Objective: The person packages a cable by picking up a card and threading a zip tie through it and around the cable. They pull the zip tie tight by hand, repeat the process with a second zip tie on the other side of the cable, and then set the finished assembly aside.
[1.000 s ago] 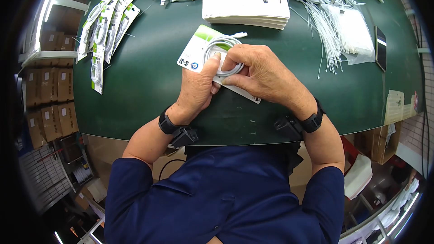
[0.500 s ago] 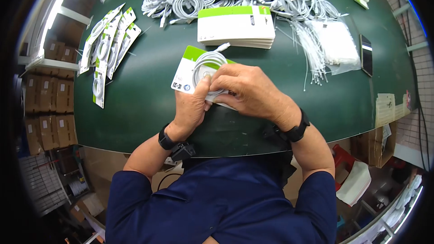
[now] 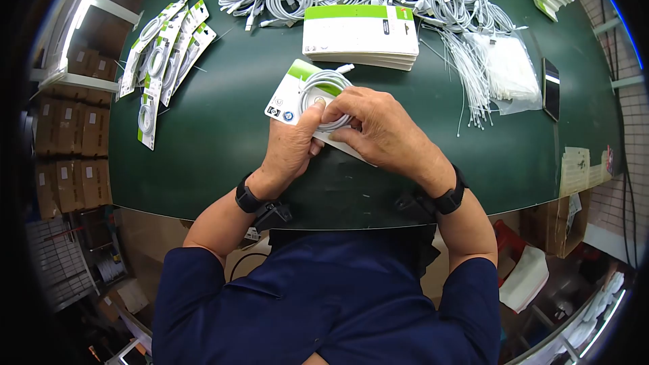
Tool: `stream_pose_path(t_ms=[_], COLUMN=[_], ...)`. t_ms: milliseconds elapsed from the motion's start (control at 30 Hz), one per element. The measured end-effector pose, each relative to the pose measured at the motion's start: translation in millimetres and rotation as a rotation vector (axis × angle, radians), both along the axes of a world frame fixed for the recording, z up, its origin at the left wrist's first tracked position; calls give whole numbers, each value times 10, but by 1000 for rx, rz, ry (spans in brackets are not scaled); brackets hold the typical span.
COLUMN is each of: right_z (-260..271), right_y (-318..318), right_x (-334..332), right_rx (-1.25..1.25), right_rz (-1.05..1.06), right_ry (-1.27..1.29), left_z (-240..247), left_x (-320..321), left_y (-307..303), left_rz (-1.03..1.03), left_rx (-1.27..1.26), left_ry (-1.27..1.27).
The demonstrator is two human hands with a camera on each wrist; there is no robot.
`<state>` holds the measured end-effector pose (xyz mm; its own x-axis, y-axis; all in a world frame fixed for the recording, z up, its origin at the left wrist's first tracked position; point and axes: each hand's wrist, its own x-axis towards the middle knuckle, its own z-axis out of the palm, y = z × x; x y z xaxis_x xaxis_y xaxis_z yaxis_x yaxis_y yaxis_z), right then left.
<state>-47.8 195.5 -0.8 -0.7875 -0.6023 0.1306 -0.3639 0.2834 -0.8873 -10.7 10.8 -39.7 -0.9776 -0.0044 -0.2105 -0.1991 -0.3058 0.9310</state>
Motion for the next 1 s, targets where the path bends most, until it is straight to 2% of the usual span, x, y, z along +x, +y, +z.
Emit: stream_pose_path(t_ms=[33,133,233,433,533,733,833,1000], right_z=[8,-18,-54,-40,-33,-124,-152,-2], right_y=[2,5,-1,-65,-124,-182,-144,-115], right_x=[-2,-10,-14,52,117,102,35,14], right_rx=[10,16,20,157,213,115,-38,-150], right_rz=[-4,11,0,-30,-68,-86,-38,43], right_ry=[-37,104,105,505,588,622,563,547], left_z=[0,2,-20,-13,-15,-30,7,190], left_x=[4,17,35,5,-10,-44,-18,104], left_y=[4,16,14,-7,-21,-61,-82,-122], left_rz=[-3,-13,-14,46,65,105,119,153], left_rx=[-9,-27,-21,22,36,107,110,114], left_ry=[-6,-20,-25,-35,-42,-23,-23,11])
